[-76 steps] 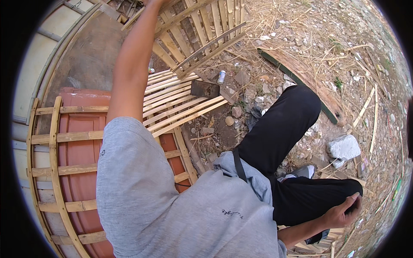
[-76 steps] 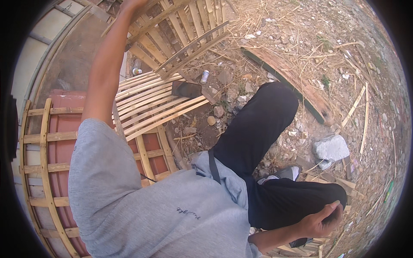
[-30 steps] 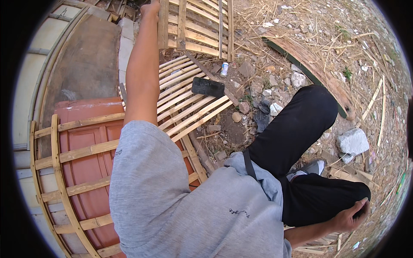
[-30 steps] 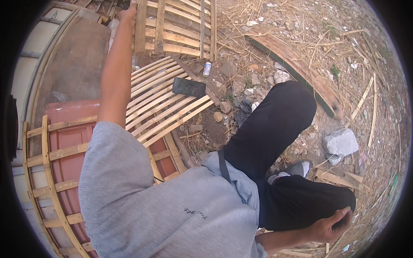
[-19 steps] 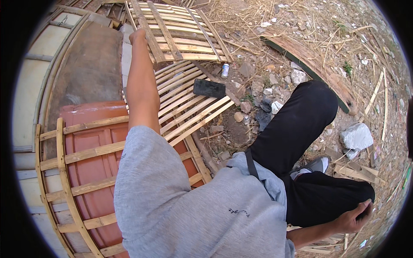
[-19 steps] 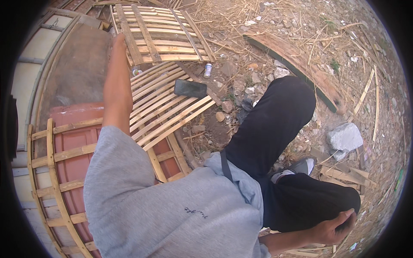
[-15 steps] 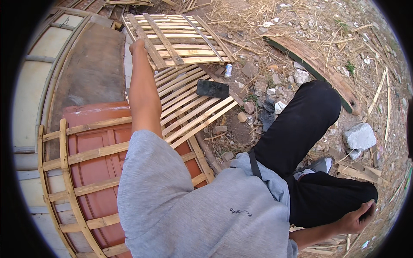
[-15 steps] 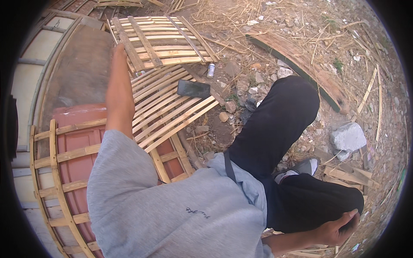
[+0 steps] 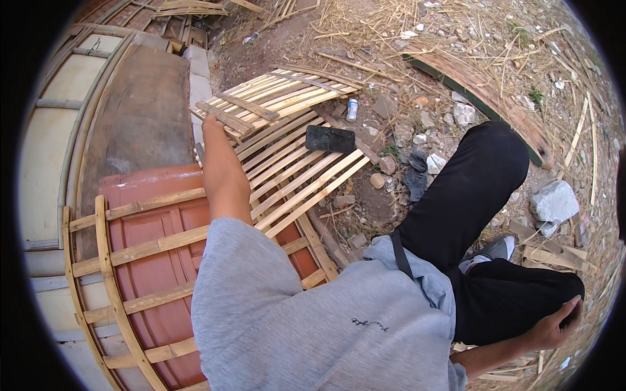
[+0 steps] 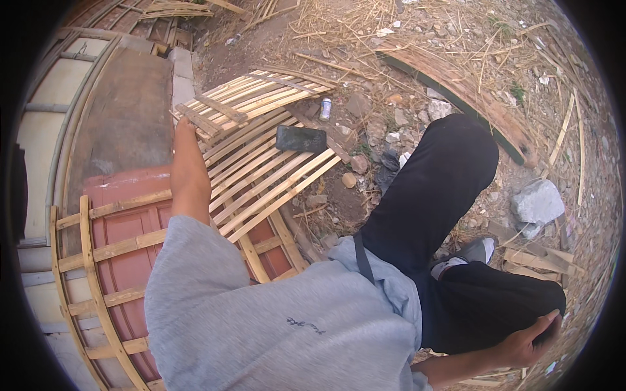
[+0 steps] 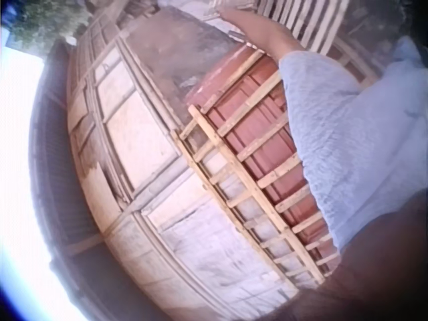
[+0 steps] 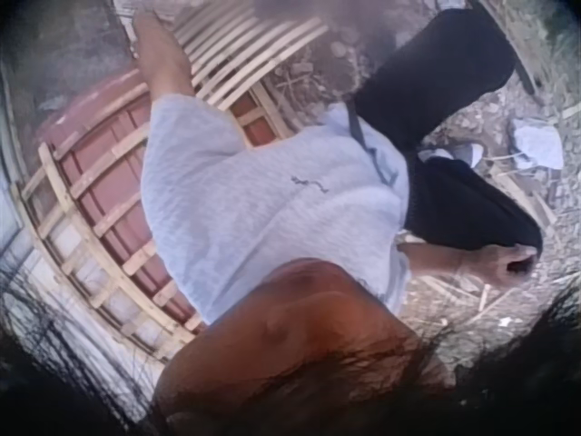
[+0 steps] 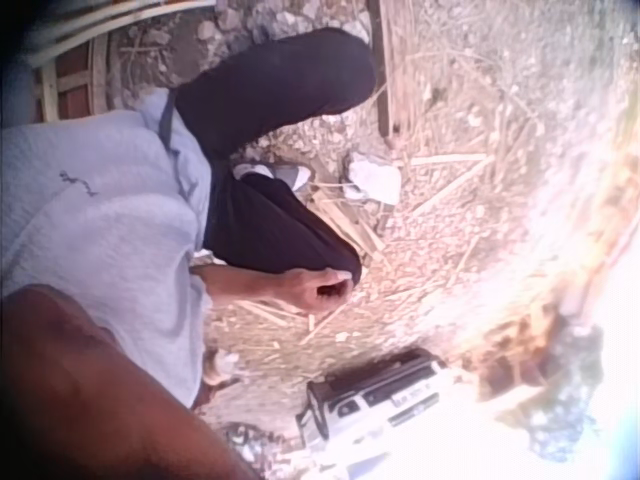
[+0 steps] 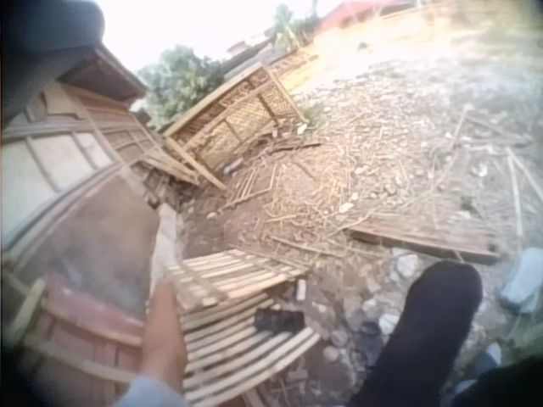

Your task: The person assembles a wooden structure by placing slats on a frame and securing them with a hammer. They handle wooden slats and a wooden frame, positioning pieces by hand and then using a hammer to drive nails.

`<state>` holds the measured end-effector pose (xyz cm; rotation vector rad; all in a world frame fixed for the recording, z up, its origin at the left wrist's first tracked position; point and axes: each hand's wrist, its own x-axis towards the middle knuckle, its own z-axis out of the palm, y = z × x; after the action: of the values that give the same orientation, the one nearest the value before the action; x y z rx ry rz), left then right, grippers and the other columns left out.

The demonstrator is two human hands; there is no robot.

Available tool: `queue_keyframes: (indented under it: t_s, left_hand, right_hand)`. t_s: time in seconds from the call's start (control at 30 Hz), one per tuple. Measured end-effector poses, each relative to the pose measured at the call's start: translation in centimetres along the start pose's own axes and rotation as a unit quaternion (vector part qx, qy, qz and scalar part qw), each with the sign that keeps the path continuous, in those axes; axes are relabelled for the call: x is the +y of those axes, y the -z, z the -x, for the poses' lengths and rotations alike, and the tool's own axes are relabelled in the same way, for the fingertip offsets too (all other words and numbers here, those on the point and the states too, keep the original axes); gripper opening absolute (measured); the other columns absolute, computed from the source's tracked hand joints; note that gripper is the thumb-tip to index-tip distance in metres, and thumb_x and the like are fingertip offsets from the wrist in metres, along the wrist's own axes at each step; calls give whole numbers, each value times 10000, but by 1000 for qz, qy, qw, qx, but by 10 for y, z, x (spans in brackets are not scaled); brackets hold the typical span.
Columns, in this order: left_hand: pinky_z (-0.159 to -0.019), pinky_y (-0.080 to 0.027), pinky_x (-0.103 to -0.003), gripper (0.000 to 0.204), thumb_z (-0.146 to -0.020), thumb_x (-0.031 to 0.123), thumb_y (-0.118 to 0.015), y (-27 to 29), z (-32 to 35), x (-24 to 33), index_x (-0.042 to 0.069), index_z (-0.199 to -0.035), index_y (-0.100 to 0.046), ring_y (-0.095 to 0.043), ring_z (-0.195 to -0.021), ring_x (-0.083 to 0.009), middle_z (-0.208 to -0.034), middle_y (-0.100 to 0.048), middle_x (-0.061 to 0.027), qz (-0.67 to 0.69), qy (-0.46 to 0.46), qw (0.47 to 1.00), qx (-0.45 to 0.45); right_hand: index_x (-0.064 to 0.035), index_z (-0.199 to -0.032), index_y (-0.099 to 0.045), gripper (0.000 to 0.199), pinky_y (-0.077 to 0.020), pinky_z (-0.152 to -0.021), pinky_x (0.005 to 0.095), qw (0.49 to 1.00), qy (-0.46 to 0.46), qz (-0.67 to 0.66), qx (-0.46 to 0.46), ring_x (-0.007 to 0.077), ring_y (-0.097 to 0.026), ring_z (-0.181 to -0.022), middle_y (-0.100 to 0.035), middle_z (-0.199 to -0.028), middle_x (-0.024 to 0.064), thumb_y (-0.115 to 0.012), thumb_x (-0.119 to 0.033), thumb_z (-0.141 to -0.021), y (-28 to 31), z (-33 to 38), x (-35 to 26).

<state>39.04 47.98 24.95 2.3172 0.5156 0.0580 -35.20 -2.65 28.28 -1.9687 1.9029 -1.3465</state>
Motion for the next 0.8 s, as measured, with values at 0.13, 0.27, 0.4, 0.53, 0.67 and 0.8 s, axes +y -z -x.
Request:
queue_keyframes:
  t_s: [0.13,0.27,0.4,0.53,0.67,0.8]
  left_hand:
    - [-755,-481,-471,323,-886,124,-522,13,9,-52,90,-1202,-576,-592,-936,-299,-1196,-593,-165,-431,-204,875,-79]
    - [-785,-476,-471,335,-882,160,-533,10,11,-71,86,-1207,-571,-588,-956,-306,-1199,-593,-162,12,57,997,-57]
    - [-814,-470,-472,352,-878,195,-544,7,15,-76,81,-1211,-566,-585,-975,-313,-1201,-593,-159,288,190,938,-24]
    - [-843,-464,-473,374,-874,231,-555,12,19,-69,76,-1215,-561,-581,-995,-320,-1204,-593,-156,347,228,909,-25]
    - [-872,-459,-474,400,-870,267,-567,20,27,-64,71,-1219,-556,-577,-1014,-326,-1206,-592,-153,377,253,891,-21]
    - [-901,-453,-475,428,-866,303,-578,16,40,-48,67,-1223,-551,-574,-1034,-333,-1209,-592,-150,379,273,884,-23]
  right_hand:
    - [14,-1064,-670,271,-525,-791,262,1000,6,13,-7,169,-643,-910,-681,-1021,107,-606,-218,-939,-1,0,2]
    - [4,-1080,-668,274,-513,-824,280,999,22,19,-18,176,-644,-928,-682,-1043,114,-608,-222,-937,-3,-2,7]
    - [4,-1078,-669,282,-514,-819,285,999,22,12,-26,181,-648,-929,-685,-1042,115,-611,-232,-936,-4,-2,7]
    - [-3,-1075,-674,287,-514,-824,290,995,74,58,-29,190,-655,-937,-689,-1041,117,-613,-245,-933,-2,-4,4]
    - [-11,-1072,-679,277,-517,-826,293,992,90,76,-36,192,-658,-943,-692,-1035,116,-615,-241,-931,-2,-3,3]
    - [-10,-1071,-679,274,-518,-823,293,992,98,70,-37,194,-658,-943,-693,-1034,117,-615,-237,-931,0,-5,12]
